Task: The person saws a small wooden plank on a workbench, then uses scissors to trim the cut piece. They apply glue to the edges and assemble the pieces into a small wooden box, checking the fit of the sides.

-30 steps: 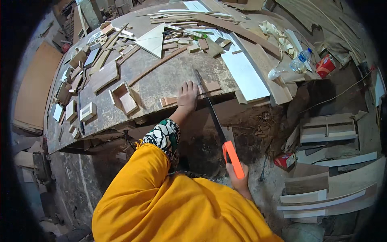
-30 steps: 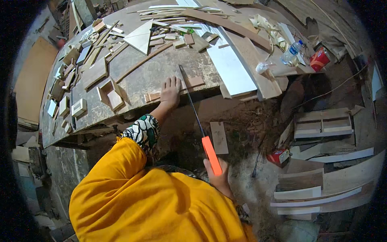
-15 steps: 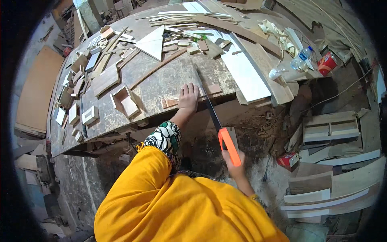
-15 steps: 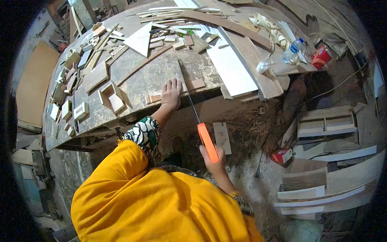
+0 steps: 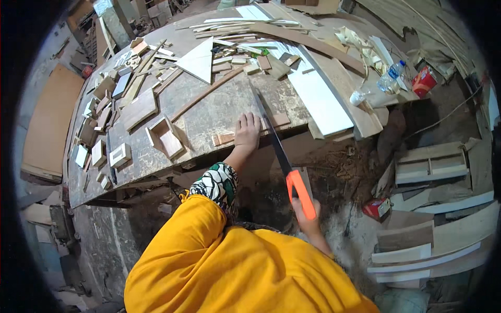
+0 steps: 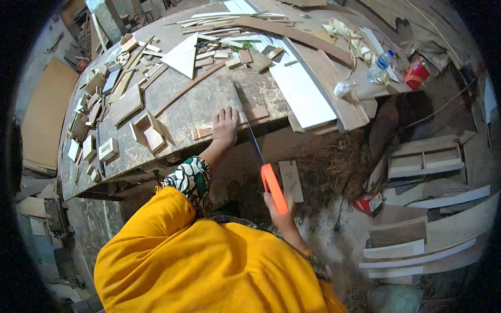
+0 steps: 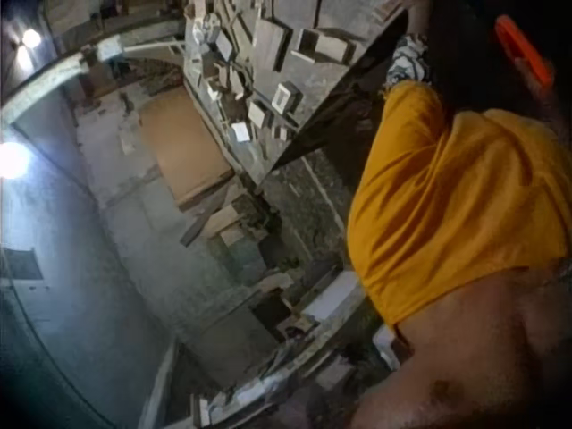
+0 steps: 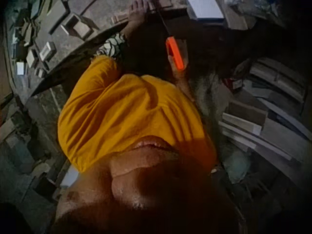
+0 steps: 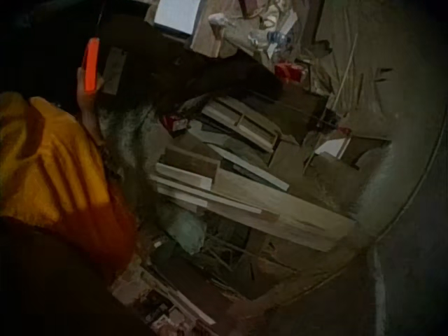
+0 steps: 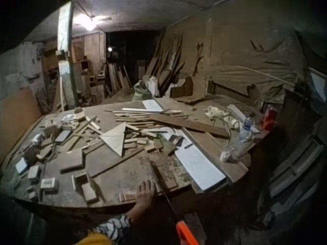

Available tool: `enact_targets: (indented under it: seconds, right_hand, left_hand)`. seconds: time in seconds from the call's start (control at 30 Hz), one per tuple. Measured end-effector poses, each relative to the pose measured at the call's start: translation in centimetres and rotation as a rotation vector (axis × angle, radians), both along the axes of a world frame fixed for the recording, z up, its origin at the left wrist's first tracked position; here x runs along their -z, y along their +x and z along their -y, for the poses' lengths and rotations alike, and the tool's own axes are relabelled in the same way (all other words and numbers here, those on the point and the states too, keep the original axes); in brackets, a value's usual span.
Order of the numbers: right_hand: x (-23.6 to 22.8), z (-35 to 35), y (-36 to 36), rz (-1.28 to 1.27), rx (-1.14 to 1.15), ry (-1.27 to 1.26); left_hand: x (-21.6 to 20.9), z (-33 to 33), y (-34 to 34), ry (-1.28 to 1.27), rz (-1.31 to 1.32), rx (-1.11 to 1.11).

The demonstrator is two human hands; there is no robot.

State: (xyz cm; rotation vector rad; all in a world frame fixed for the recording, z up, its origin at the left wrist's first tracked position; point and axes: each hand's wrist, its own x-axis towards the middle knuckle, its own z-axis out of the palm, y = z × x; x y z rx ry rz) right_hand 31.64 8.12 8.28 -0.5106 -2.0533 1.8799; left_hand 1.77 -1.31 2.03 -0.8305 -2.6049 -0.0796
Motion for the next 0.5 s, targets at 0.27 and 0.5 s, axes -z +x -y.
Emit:
enact_targets:
  seconds: [0.27,0.5]
  right_hand:
    - [1.0,-0.8,-2.1,-0.046,-0.048,0.167]
    - [0.1,-1.0,-1.0,-0.094,-0.014,0.231]
  left_hand:
    - [1.1,-0.1,-0.5,0.06,-0.129,-0.017]
    - [0.8,0.0,-0.3,0.032,-0.128,0.0]
